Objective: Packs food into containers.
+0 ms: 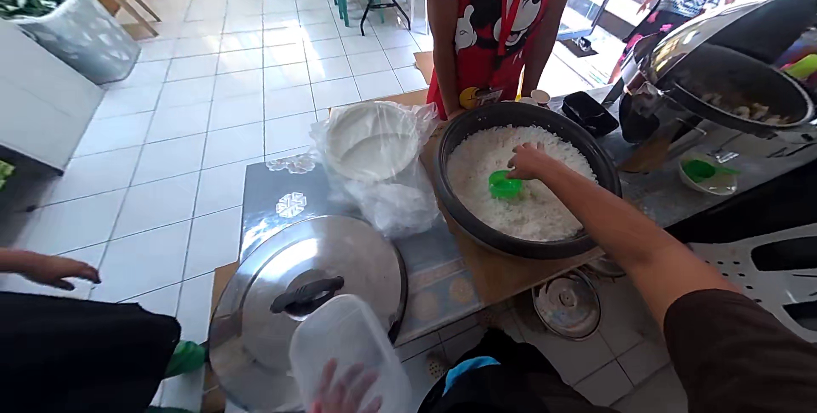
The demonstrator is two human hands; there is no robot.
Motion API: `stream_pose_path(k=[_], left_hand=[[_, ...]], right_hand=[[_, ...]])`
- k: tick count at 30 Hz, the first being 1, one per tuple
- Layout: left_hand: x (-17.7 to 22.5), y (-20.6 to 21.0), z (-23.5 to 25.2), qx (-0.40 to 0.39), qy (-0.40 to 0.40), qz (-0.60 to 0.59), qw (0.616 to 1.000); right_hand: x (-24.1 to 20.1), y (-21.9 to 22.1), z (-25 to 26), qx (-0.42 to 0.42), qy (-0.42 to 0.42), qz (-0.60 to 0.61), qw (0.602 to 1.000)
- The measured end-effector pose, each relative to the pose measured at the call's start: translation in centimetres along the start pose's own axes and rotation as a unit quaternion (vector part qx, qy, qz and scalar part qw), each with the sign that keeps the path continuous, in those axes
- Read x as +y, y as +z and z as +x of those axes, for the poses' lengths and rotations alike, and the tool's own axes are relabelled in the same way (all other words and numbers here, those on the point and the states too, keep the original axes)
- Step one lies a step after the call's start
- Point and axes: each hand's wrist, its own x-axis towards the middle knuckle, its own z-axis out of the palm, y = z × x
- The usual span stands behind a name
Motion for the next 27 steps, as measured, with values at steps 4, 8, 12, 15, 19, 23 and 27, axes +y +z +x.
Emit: stream_pose_path(k=[4, 8, 12, 15, 19, 23, 27], left_hand=[[-2.7, 4.3, 1.2, 0.020, -0.030, 0.002, 0.999], [-4.7, 7.3, 1.4, 0.058, -0.019, 0.008, 0.998], [-6.7, 9.6, 1.6, 0.093, -0.002, 0.013, 0.996], [-8.3, 11.1, 2.1, 0.102, 0.006, -0.002, 0.995], [-10.3, 13.1, 3.1, 0.117, 0.018, 0.009, 0.993], [-12.3, 14.3, 3.9, 0.120, 0.034, 0.008, 0.992], [-13.9, 15.4, 4.9, 0.149, 0.044, -0.013, 0.988]], right_hand=[[-0.1, -0.6, -0.3, 0.005, -0.097, -0.046, 0.994], [-1.4, -2.5, -3.1, -0.038, -0.162, -0.064, 0.984], [-2.4, -1.7, -6.6, -0.059, -0.190, -0.047, 0.979], [-1.8, -1.8, -7.0, -0.104, -0.176, 0.007, 0.979], [1.1, -2.0, -4.6, -0.191, -0.172, 0.096, 0.962], [6.2, -4.4, -3.8, -0.054, -0.207, 0.153, 0.965], [8.9, -4.3, -6.2, -0.013, -0.155, 0.058, 0.986]])
